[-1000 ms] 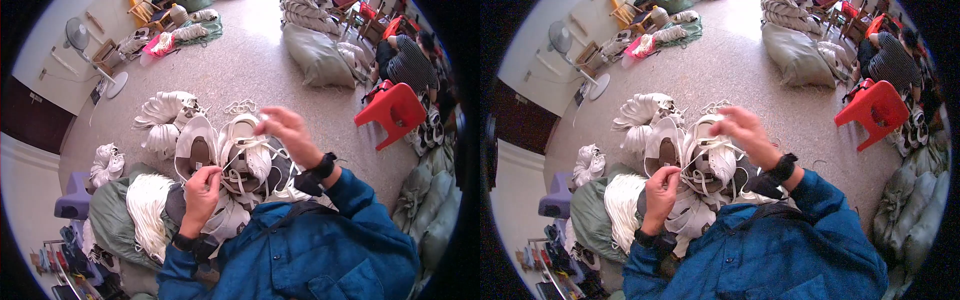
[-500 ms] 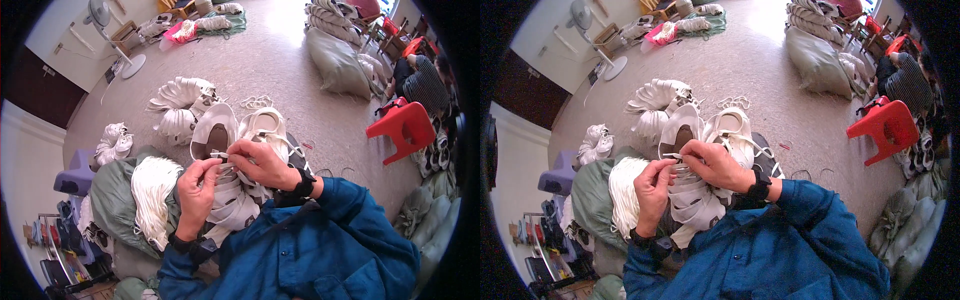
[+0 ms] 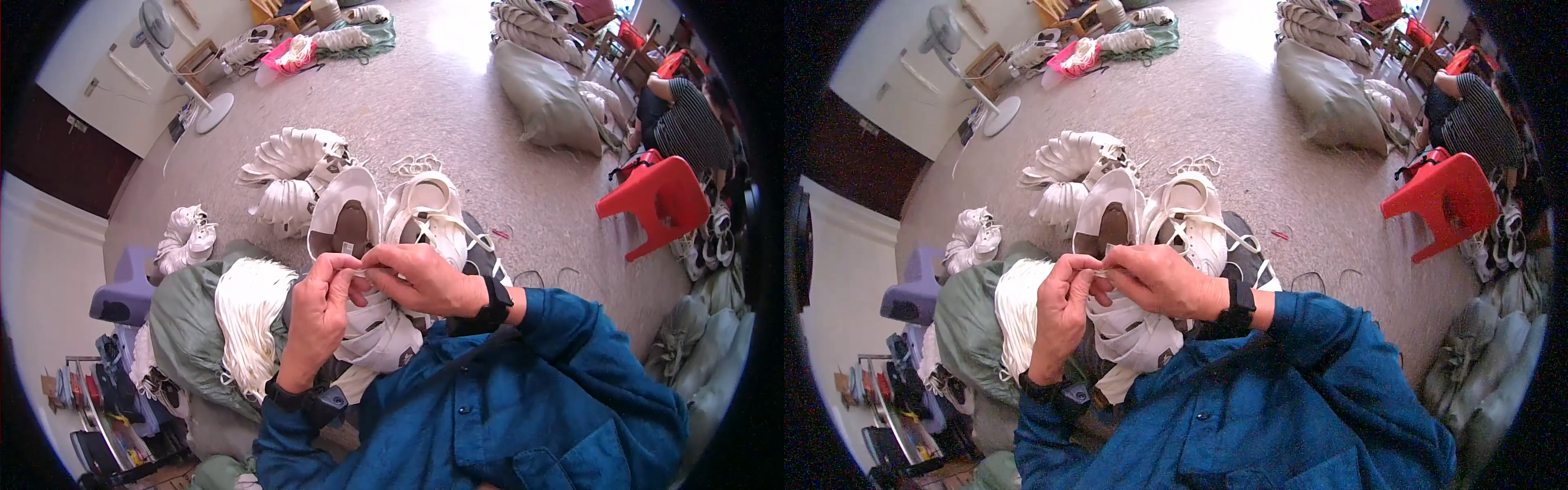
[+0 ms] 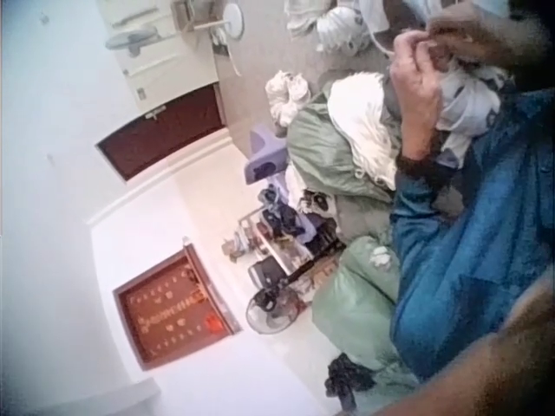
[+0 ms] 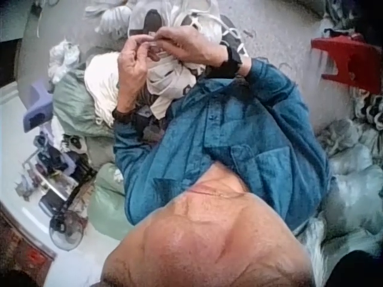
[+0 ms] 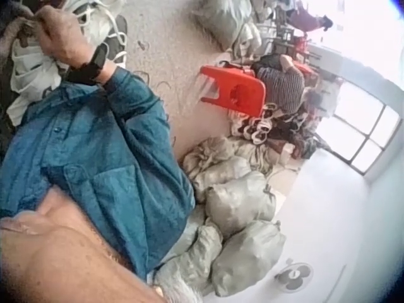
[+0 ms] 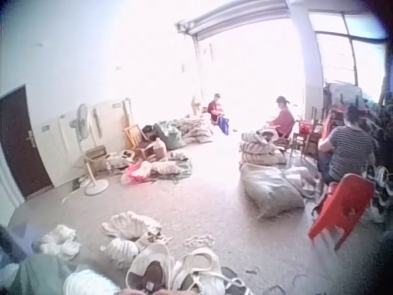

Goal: Lacing white shoes in a shoe manufacturing environment.

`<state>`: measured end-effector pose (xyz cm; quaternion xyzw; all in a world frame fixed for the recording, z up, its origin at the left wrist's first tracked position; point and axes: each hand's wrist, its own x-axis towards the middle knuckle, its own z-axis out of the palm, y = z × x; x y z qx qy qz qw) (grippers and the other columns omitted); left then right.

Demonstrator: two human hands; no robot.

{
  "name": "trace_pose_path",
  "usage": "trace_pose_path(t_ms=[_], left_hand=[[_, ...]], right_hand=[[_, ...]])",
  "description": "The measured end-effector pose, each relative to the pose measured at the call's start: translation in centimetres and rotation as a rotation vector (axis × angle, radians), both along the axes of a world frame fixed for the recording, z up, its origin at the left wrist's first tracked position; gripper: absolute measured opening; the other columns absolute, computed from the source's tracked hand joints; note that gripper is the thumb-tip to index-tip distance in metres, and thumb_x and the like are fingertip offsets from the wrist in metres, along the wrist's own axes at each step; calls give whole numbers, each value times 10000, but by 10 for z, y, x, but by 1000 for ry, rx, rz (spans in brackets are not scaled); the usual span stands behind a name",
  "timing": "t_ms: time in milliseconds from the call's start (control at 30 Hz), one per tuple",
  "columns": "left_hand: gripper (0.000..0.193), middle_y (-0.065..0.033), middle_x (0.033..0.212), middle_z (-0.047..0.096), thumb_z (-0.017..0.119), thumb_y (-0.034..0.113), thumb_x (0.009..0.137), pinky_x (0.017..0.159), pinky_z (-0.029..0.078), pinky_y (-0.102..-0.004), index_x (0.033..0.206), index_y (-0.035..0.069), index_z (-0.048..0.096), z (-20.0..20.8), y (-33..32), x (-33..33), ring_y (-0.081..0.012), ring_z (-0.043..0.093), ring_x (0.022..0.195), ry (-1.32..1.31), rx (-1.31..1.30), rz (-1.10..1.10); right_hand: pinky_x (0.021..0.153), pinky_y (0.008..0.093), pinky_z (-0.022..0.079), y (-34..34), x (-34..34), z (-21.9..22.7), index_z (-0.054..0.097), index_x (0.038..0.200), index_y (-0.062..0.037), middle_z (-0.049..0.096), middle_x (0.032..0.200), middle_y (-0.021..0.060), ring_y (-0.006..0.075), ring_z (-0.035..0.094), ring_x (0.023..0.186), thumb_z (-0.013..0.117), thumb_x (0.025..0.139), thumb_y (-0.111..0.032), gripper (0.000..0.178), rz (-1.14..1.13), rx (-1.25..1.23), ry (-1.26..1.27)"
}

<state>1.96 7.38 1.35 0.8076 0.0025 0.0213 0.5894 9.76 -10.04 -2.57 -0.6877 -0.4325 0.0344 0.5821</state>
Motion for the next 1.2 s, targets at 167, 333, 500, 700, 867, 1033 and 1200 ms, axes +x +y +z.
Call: trace_pose_path(t_ms=[167, 333, 500, 700, 867, 1033, 1200], left_hand=[[147, -59, 804, 639, 482, 102, 1029, 655, 496, -253, 1088, 7, 576, 1, -5, 6, -114, 609, 694, -3, -14, -38], [398, -218, 1238, 557, 593, 137, 931, 1005, 434, -383, 1278, -41, 520, -52, -32, 29, -293, 557, 1158, -194, 277, 58], [888, -268, 1460, 370, 704, 437, 815, 1122, 291, -498, 1419, -98, 332, -135, -75, 66, -399, 342, 1370, -355, 742, 85], [893, -244, 1469, 377, 681, 488, 834, 1112, 262, -546, 1421, -93, 342, -155, -82, 81, -371, 332, 1377, -288, 906, 192], [845, -243, 1428, 419, 689, 458, 840, 1117, 246, -543, 1399, -87, 365, -153, -86, 81, -375, 329, 1377, -288, 844, 195], [833, -256, 1412, 425, 723, 426, 815, 1123, 271, -508, 1376, -93, 389, -128, -81, 64, -380, 364, 1358, -224, 508, 125], [228, -104, 907, 630, 637, 124, 942, 677, 499, -297, 1143, 21, 602, -83, -80, 16, -187, 599, 710, -498, 85, -177]], right_hand=[[653, 439, 512, -11, -2, 2, 565, 985, -10, 617, 800, 195, 382, 648, 768, 573, 902, -69, 102, -16, -33, -87], [701, 412, 498, -30, -1, 11, 588, 1010, -5, 621, 856, 170, 356, 631, 802, 607, 861, -31, 153, -154, -28, -133], [781, 423, 484, -20, -24, -8, 590, 986, -39, 619, 881, 154, 347, 625, 872, 574, 885, -105, 121, 16, -95, -198], [675, 385, 462, -11, -67, 50, 553, 948, -7, 551, 748, 150, 303, 568, 707, 529, 977, -160, 158, 636, 217, 310], [707, 320, 442, 14, -92, 66, 547, 996, -1, 547, 802, 93, 221, 538, 752, 490, 1022, -179, 189, 1135, 203, 563], [643, 235, 419, -11, -42, 70, 591, 1066, -14, 541, 771, -19, 64, 506, 719, 510, 1033, -183, 190, 881, 105, 708], [631, 246, 496, -64, 2, 96, 602, 990, 8, 650, 865, 105, 125, 600, 704, 570, 976, -121, 134, 196, 190, 796]])
